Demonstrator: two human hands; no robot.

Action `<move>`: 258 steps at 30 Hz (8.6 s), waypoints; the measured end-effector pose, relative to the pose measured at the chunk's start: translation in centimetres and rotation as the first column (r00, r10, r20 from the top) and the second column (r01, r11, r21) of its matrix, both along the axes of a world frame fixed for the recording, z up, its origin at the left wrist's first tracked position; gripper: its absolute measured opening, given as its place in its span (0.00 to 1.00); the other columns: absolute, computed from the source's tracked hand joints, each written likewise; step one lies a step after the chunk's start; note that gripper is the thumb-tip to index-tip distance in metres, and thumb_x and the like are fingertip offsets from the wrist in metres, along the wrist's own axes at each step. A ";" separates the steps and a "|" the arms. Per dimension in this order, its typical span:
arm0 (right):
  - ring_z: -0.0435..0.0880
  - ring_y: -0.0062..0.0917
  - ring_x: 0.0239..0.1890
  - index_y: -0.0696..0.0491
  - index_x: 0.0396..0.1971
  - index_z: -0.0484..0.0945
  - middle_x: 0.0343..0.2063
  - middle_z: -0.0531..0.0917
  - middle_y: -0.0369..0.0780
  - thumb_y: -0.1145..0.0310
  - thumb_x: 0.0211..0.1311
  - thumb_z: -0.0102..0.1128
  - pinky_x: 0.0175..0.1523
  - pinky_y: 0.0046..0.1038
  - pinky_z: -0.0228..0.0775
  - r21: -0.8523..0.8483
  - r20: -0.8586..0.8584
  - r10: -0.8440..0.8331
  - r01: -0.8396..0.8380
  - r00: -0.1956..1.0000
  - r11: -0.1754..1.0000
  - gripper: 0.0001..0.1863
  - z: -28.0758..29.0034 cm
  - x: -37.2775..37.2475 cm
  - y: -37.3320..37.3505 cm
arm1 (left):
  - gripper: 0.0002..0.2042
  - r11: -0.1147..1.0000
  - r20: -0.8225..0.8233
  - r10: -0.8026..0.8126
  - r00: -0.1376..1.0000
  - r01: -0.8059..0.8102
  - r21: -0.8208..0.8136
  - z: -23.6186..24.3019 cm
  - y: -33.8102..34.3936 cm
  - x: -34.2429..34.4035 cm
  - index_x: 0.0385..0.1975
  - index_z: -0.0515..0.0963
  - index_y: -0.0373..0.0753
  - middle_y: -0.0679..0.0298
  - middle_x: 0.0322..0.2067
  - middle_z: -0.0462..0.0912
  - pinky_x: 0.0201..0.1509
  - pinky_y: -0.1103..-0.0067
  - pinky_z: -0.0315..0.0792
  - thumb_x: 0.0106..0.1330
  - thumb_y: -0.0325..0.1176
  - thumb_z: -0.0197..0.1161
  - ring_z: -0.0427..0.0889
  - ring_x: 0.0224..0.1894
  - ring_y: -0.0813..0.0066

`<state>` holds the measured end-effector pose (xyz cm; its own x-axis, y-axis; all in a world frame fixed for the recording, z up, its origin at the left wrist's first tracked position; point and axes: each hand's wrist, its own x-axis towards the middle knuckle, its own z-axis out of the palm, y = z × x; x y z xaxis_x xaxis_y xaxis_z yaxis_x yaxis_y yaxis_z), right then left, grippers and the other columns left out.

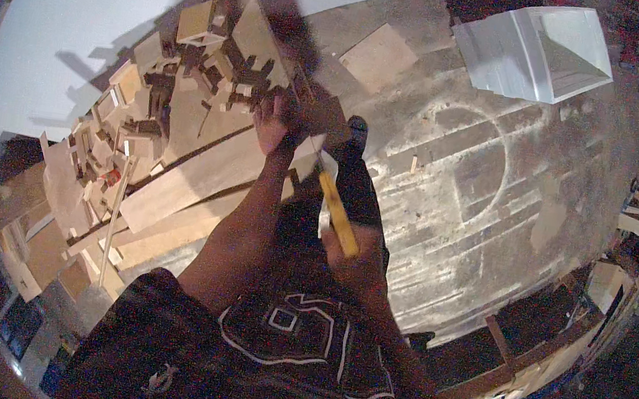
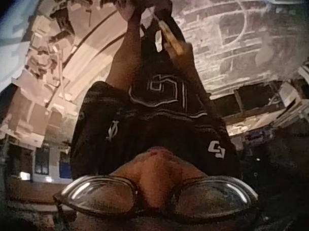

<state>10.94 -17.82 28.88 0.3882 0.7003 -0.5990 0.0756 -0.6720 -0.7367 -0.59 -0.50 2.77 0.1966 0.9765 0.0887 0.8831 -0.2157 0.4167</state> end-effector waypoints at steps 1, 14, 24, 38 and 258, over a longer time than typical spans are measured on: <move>0.67 0.13 0.18 0.57 0.17 0.75 0.12 0.70 0.30 0.65 0.63 0.62 0.23 0.24 0.59 -0.001 0.004 0.012 -0.012 1.000 1.000 0.17 0.8 -0.1 -0.6 | 0.19 1.000 -0.007 0.006 1.000 -0.006 0.025 -0.1 0.5 0.2 0.48 0.72 0.43 0.51 0.44 0.74 0.55 0.58 0.68 0.59 0.43 0.63 0.72 0.49 0.48; 0.65 0.13 0.17 0.56 0.15 0.71 0.12 0.69 0.29 0.64 0.63 0.64 0.22 0.25 0.58 -0.031 0.029 0.014 -0.014 0.999 0.999 0.20 2.4 0.0 -1.9 | 0.17 1.000 -0.055 0.012 0.998 -0.010 0.029 -0.4 0.3 -0.1 0.46 0.73 0.40 0.52 0.44 0.73 0.56 0.57 0.66 0.60 0.40 0.61 0.71 0.50 0.48; 0.66 0.12 0.19 0.58 0.16 0.71 0.13 0.70 0.29 0.64 0.65 0.62 0.22 0.25 0.57 0.030 -0.058 -0.042 0.044 0.997 0.999 0.20 2.1 1.7 0.3 | 0.16 1.000 0.006 -0.022 1.000 0.022 0.008 -0.5 0.2 0.0 0.45 0.73 0.42 0.52 0.43 0.74 0.56 0.58 0.67 0.59 0.40 0.62 0.71 0.50 0.49; 0.64 0.13 0.18 0.58 0.15 0.70 0.12 0.69 0.29 0.64 0.64 0.62 0.21 0.26 0.57 0.067 0.011 0.030 -0.030 1.000 0.997 0.20 -0.7 -0.8 2.6 | 0.15 0.999 0.018 -0.005 1.000 0.004 0.044 -0.5 0.6 -0.2 0.45 0.72 0.42 0.52 0.44 0.73 0.56 0.57 0.67 0.59 0.37 0.61 0.72 0.50 0.49; 0.68 0.24 0.16 0.56 0.21 0.67 0.13 0.67 0.36 0.61 0.68 0.48 0.24 0.31 0.57 0.036 -0.140 -0.007 0.013 0.990 0.999 0.17 -1.8 2.1 0.5 | 0.14 0.957 -0.045 -0.279 0.959 0.282 0.073 1.0 0.6 -2.3 0.41 0.76 0.46 0.63 0.43 0.75 0.52 0.62 0.66 0.60 0.44 0.64 0.73 0.49 0.61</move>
<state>13.03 -17.32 27.03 0.3096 0.7196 -0.6215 -0.0365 -0.6442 -0.7640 -2.91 0.12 3.74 0.4662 0.8717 0.1509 0.7957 -0.4877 0.3593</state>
